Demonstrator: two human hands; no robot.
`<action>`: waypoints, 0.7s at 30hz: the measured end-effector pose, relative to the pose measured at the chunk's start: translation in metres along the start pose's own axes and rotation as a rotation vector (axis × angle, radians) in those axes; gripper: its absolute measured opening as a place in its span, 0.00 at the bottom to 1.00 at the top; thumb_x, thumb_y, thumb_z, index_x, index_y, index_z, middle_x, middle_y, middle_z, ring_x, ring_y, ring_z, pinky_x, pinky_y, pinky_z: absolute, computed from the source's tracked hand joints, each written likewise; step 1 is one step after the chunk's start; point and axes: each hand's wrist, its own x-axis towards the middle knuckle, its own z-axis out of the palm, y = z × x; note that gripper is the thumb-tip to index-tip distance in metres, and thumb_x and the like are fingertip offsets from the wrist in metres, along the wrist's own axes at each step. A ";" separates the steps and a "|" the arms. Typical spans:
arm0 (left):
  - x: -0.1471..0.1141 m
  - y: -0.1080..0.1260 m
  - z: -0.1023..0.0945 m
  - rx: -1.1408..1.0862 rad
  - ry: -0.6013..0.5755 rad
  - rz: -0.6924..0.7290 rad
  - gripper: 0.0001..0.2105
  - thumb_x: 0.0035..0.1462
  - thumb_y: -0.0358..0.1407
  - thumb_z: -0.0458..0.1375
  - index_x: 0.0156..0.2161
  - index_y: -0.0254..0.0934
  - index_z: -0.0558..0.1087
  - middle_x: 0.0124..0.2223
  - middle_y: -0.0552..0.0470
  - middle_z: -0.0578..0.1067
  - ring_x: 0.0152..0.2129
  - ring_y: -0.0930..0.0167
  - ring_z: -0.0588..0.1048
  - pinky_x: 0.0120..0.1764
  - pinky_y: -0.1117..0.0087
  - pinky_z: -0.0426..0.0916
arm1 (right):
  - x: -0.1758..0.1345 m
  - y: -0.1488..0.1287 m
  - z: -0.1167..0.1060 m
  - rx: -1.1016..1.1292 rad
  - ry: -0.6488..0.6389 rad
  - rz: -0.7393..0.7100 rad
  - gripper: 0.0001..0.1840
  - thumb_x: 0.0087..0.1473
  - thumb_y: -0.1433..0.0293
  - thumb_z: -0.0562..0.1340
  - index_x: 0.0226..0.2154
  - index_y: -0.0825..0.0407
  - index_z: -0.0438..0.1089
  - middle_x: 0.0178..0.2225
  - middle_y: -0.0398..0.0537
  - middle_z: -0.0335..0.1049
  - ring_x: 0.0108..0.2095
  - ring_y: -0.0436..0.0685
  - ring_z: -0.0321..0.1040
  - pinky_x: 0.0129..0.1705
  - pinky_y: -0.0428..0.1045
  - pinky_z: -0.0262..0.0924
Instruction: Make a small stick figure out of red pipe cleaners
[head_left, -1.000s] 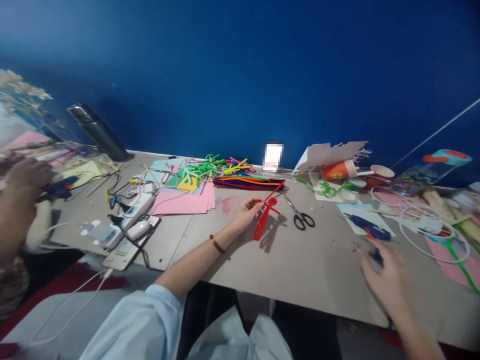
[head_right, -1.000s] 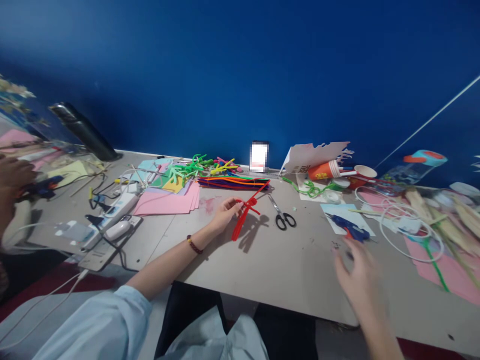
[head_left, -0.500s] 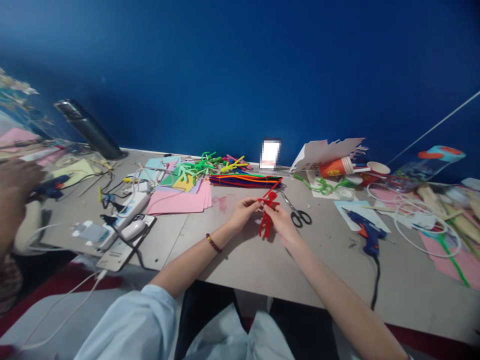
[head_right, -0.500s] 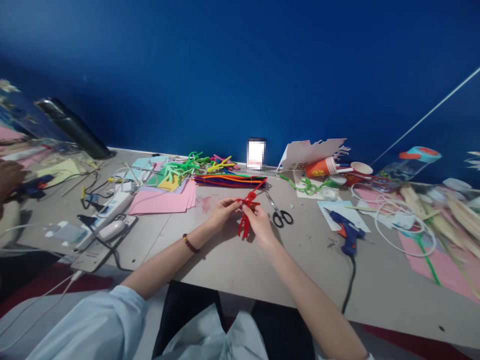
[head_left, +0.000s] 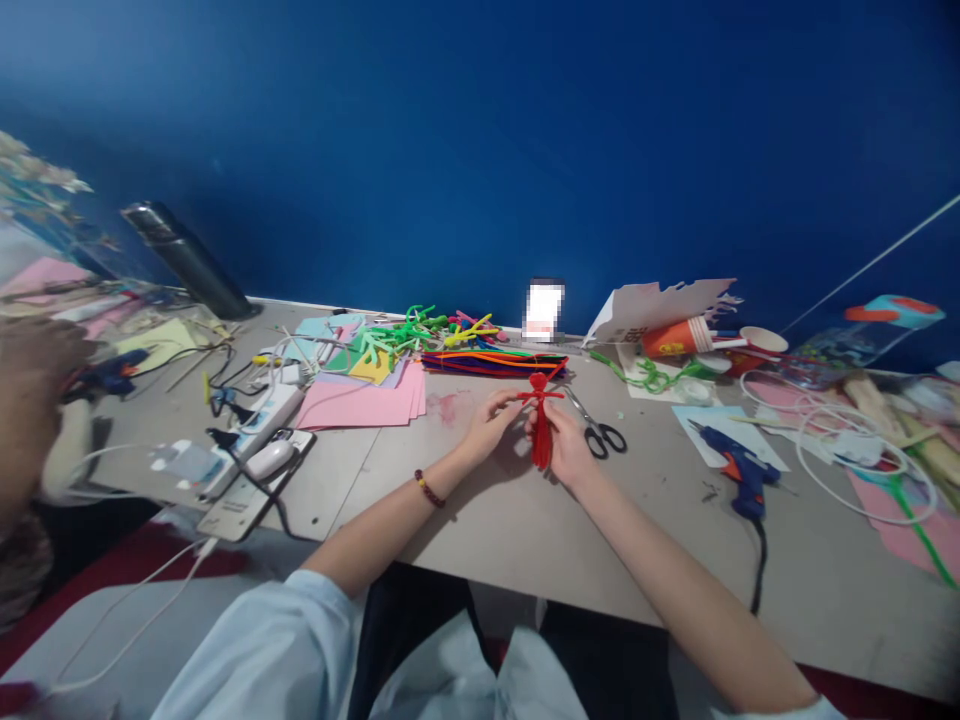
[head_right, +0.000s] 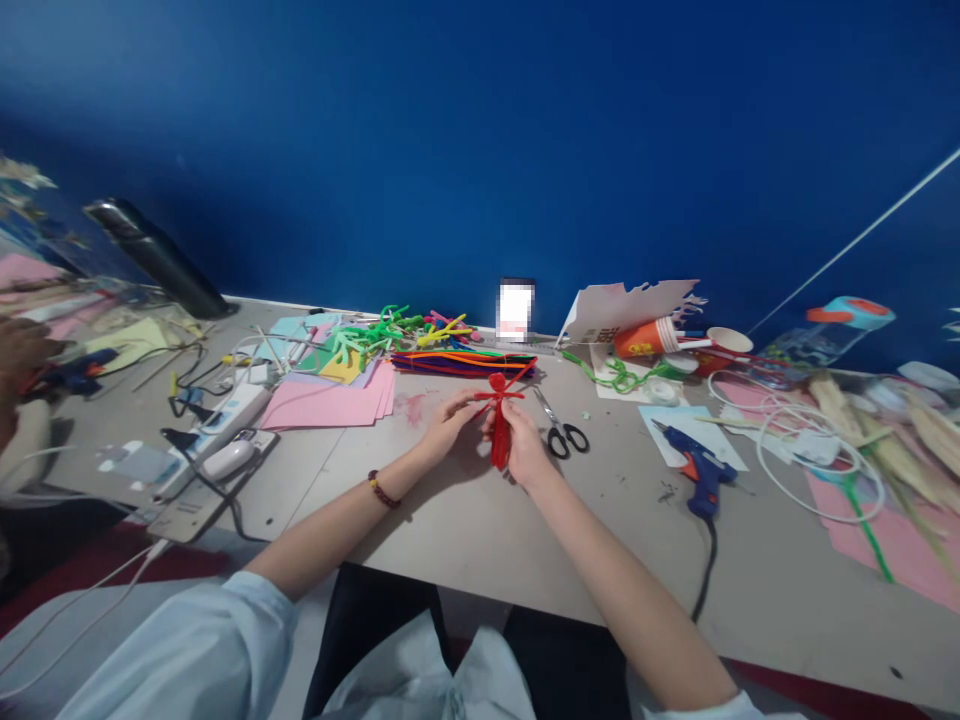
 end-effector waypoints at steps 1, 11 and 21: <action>-0.001 -0.001 0.000 -0.014 -0.040 -0.021 0.06 0.44 0.32 0.65 0.31 0.38 0.77 0.36 0.49 0.76 0.34 0.72 0.73 0.37 0.73 0.67 | -0.001 0.001 0.000 -0.008 -0.015 0.014 0.17 0.40 0.58 0.70 0.28 0.52 0.69 0.19 0.38 0.67 0.20 0.48 0.65 0.20 0.43 0.62; -0.008 -0.004 0.007 -0.207 -0.106 -0.209 0.17 0.39 0.43 0.69 0.31 0.33 0.74 0.23 0.54 0.69 0.18 0.77 0.68 0.23 0.72 0.64 | -0.003 0.012 -0.005 -0.065 0.010 -0.015 0.23 0.33 0.55 0.72 0.26 0.53 0.66 0.19 0.40 0.69 0.18 0.49 0.66 0.18 0.45 0.63; -0.006 -0.002 0.004 -0.189 -0.077 -0.225 0.17 0.39 0.44 0.69 0.30 0.34 0.74 0.22 0.54 0.69 0.18 0.77 0.67 0.23 0.73 0.64 | -0.010 0.010 -0.002 -0.103 -0.014 0.038 0.24 0.34 0.57 0.72 0.29 0.52 0.64 0.20 0.40 0.72 0.18 0.48 0.67 0.20 0.44 0.65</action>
